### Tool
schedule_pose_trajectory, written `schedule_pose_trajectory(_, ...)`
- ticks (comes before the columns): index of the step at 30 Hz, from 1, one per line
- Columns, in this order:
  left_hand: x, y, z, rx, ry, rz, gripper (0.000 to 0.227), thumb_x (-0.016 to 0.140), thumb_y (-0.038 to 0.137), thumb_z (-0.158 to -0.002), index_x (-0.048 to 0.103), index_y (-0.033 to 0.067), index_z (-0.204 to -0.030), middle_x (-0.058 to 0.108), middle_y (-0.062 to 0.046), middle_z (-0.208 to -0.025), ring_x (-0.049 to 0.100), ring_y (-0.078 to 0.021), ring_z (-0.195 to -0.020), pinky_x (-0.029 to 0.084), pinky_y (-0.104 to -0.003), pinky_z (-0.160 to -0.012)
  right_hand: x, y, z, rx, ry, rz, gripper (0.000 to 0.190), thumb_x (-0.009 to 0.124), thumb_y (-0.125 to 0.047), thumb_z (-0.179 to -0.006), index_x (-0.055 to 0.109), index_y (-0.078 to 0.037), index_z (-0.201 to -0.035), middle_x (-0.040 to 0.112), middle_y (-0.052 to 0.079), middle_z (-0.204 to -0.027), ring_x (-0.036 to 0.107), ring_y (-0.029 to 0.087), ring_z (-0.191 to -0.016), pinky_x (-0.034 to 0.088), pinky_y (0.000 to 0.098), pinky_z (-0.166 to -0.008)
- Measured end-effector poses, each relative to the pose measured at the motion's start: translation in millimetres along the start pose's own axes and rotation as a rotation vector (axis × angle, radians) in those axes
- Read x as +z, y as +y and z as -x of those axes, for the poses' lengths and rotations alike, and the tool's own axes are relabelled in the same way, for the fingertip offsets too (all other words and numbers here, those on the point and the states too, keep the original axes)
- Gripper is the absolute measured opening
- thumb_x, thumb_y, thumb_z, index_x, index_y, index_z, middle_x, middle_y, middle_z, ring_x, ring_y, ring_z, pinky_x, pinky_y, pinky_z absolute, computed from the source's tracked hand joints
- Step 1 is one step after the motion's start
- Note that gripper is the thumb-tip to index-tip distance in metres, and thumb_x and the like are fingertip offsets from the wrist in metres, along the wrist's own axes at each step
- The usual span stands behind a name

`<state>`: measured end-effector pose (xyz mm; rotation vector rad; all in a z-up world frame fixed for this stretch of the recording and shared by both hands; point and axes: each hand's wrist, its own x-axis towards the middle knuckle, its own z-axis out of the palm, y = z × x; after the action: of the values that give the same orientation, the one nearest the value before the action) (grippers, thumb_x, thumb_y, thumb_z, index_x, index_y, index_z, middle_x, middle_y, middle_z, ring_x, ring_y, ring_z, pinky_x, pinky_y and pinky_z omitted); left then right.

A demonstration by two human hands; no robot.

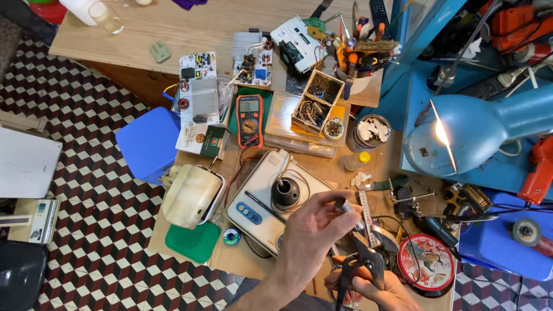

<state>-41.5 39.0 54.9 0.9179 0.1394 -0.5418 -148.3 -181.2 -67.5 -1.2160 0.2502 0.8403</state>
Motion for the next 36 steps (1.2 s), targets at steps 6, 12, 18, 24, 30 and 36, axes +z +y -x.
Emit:
schedule_pose_trajectory(6, -63.2, 67.2, 35.2, 0.506, 0.313, -0.242, 0.036, 0.074, 0.009, -0.09, 0.061, -0.001, -0.123, 0.077, -0.017, -0.121, 0.072, -0.0206, -0.117, 0.057, -0.036, -0.104, 18.0, 29.3, -6.0, -0.02, 0.134, -0.107, 0.053, 0.055, -0.017, -0.095, 0.05, 0.003, -0.144, 0.076, 0.026, -0.108, 0.074, 0.033, -0.104, 0.056, 0.0474, -0.093)
schedule_pose_trajectory(12, -90.8, 78.6, -11.1, 0.588, 0.162, -0.303, 0.034, 0.076, 0.012, -0.095, 0.06, 0.001, -0.123, 0.07, -0.006, -0.111, 0.067, -0.0135, -0.108, 0.055, -0.031, -0.1, 34.5, 49.5, -23.9, 0.154, 0.44, -0.112, 0.049, 0.055, -0.025, -0.099, 0.058, -0.001, -0.141, 0.077, 0.023, -0.102, 0.076, 0.033, -0.102, 0.059, 0.0473, -0.095)
schedule_pose_trajectory(18, -100.3, 67.7, -31.2, 0.526, 0.055, -0.366, 0.037, 0.078, 0.013, -0.093, 0.059, 0.0005, -0.123, 0.072, -0.006, -0.103, 0.068, -0.0119, -0.099, 0.057, -0.027, -0.09, 36.6, 73.9, -23.0, 0.06, 0.447, -0.166, 0.051, 0.056, -0.025, -0.098, 0.054, -0.005, -0.144, 0.078, 0.021, -0.103, 0.077, 0.031, -0.102, 0.061, 0.0467, -0.095)
schedule_pose_trajectory(24, -102.3, 64.1, -31.3, 0.486, -0.017, -0.399, 0.038, 0.077, 0.015, -0.094, 0.06, 0.0009, -0.125, 0.073, -0.009, -0.108, 0.069, -0.0117, -0.1, 0.058, -0.025, -0.088, 34.8, 81.6, -22.9, 0.066, 0.513, -0.239, 0.053, 0.057, -0.029, -0.098, 0.053, -0.005, -0.146, 0.077, 0.023, -0.101, 0.078, 0.033, -0.099, 0.061, 0.0498, -0.094)
schedule_pose_trajectory(30, -103.1, 69.8, -24.2, 0.454, -0.051, -0.335, 0.036, 0.075, 0.018, -0.092, 0.06, 0.0037, -0.122, 0.074, -0.008, -0.111, 0.071, -0.0121, -0.102, 0.063, -0.028, -0.089, 39.6, 82.7, -23.3, 0.024, 0.502, -0.217, 0.055, 0.059, -0.03, -0.096, 0.056, -0.005, -0.144, 0.078, 0.025, -0.099, 0.079, 0.035, -0.097, 0.058, 0.0472, -0.087)
schedule_pose_trajectory(36, -101.8, 66.9, -26.1, 0.399, -0.11, -0.397, 0.033, 0.076, 0.018, -0.096, 0.062, 0.0025, -0.121, 0.073, -0.007, -0.112, 0.066, -0.0111, -0.103, 0.056, -0.027, -0.09, 44.3, 82.0, -26.2, 0.034, 0.548, -0.262, 0.05, 0.06, -0.028, -0.097, 0.059, -0.002, -0.14, 0.078, 0.026, -0.097, 0.079, 0.036, -0.097, 0.061, 0.0485, -0.088)
